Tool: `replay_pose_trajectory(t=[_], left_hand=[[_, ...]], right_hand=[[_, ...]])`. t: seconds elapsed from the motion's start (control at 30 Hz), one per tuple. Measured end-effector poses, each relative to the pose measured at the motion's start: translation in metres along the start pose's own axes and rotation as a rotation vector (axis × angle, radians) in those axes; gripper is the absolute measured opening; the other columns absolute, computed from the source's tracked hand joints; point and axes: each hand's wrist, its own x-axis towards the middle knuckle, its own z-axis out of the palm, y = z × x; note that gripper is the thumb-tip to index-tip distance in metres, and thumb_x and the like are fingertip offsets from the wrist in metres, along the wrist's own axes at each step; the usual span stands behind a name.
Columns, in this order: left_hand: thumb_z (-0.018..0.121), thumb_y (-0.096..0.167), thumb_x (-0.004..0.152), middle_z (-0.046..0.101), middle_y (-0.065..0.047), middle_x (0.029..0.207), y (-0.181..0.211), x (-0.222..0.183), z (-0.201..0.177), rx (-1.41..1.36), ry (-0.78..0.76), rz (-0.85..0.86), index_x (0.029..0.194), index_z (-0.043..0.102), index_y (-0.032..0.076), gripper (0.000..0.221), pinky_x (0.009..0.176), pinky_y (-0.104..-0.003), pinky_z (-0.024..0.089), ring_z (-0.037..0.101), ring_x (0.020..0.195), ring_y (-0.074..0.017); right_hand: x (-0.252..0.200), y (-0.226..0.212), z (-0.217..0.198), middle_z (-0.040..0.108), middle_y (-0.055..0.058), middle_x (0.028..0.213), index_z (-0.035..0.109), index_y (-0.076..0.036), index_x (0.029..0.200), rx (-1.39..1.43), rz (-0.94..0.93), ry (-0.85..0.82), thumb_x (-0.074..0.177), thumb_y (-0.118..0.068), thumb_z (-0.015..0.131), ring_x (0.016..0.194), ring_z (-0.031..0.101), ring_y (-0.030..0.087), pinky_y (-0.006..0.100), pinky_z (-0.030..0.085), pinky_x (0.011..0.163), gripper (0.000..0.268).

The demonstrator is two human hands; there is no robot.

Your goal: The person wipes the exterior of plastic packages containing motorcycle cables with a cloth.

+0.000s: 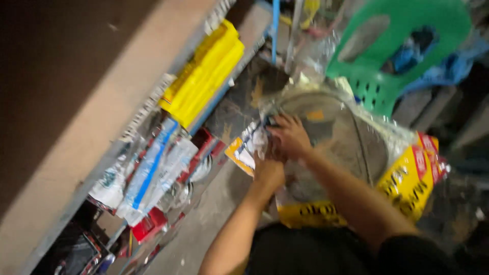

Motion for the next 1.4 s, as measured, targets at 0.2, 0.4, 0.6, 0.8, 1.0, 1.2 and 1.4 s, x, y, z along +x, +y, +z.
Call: replay_pose_trajectory(t=[0.2, 0.4, 0.6, 0.8, 1.0, 1.2, 1.4], left_hand=[[0.076, 0.048, 0.082, 0.020, -0.014, 0.170, -0.001, 0.001, 0.003, -0.182, 0.046, 0.042, 0.163, 0.023, 0.022, 0.100, 0.115, -0.076, 0.009, 0.011, 0.156, -0.0407], [0.084, 0.048, 0.074, 0.024, -0.016, 0.169, -0.006, 0.009, 0.016, -0.248, 0.093, 0.050, 0.163, 0.015, 0.008, 0.120, 0.118, -0.073, 0.015, 0.016, 0.157, -0.0363], [0.091, 0.043, 0.063, 0.063, -0.036, 0.125, -0.018, -0.005, 0.019, -0.338, 0.411, 0.136, 0.154, 0.019, -0.015, 0.130, 0.111, -0.064, 0.035, 0.060, 0.118, -0.0507], [0.088, 0.052, 0.065, 0.015, -0.020, 0.170, -0.054, 0.014, 0.051, -0.389, 0.154, 0.275, 0.164, 0.009, 0.005, 0.134, 0.122, -0.067, 0.017, 0.010, 0.158, -0.0374], [0.078, 0.070, 0.068, 0.012, -0.015, 0.172, -0.059, 0.016, 0.046, -0.199, 0.100, 0.323, 0.163, 0.020, 0.008, 0.127, 0.120, -0.070, 0.023, 0.009, 0.160, -0.0315], [0.048, 0.065, 0.098, 0.016, -0.011, 0.172, -0.056, 0.018, 0.048, -0.244, 0.127, 0.276, 0.163, 0.023, 0.013, 0.087, 0.117, -0.069, 0.027, 0.014, 0.159, -0.0267], [0.041, 0.057, 0.104, 0.021, -0.011, 0.171, -0.057, 0.021, 0.053, -0.225, 0.160, 0.280, 0.162, 0.026, 0.014, 0.074, 0.117, -0.067, 0.029, 0.016, 0.158, -0.0264]], right_hand=[[-0.014, 0.084, -0.030, 0.068, 0.011, 0.140, 0.082, -0.023, 0.112, -0.148, 0.113, 0.045, 0.097, -0.027, 0.068, 0.145, 0.050, 0.034, 0.050, 0.026, 0.123, 0.021], [-0.037, 0.147, -0.026, 0.058, 0.018, 0.144, 0.072, -0.025, 0.130, -0.290, 0.367, 0.254, 0.073, -0.030, 0.080, 0.136, 0.051, 0.040, 0.062, 0.033, 0.105, 0.058], [-0.065, -0.032, -0.010, 0.065, 0.017, 0.121, 0.078, -0.018, 0.092, -0.026, 0.254, 0.225, 0.078, -0.019, 0.075, 0.123, 0.061, 0.044, 0.052, 0.046, 0.099, 0.014], [-0.112, -0.029, -0.060, 0.066, 0.018, 0.134, 0.073, -0.015, 0.118, 0.125, 0.182, 0.222, 0.089, -0.011, 0.070, 0.130, 0.059, 0.043, 0.049, 0.045, 0.107, 0.029], [-0.157, -0.011, -0.123, 0.056, 0.005, 0.152, 0.070, -0.021, 0.132, -0.347, 0.689, 0.163, 0.094, -0.035, 0.068, 0.142, 0.047, 0.037, 0.055, 0.040, 0.107, 0.040], [-0.150, -0.099, -0.094, 0.065, 0.019, 0.110, 0.073, -0.013, 0.107, -0.051, 0.500, 0.296, 0.089, -0.019, 0.067, 0.113, 0.062, 0.045, 0.056, 0.047, 0.098, 0.020], [-0.161, -0.168, -0.099, 0.065, 0.009, 0.134, 0.072, -0.022, 0.099, -0.047, 0.259, 0.154, 0.088, -0.030, 0.071, 0.132, 0.058, 0.037, 0.051, 0.043, 0.107, 0.014]])
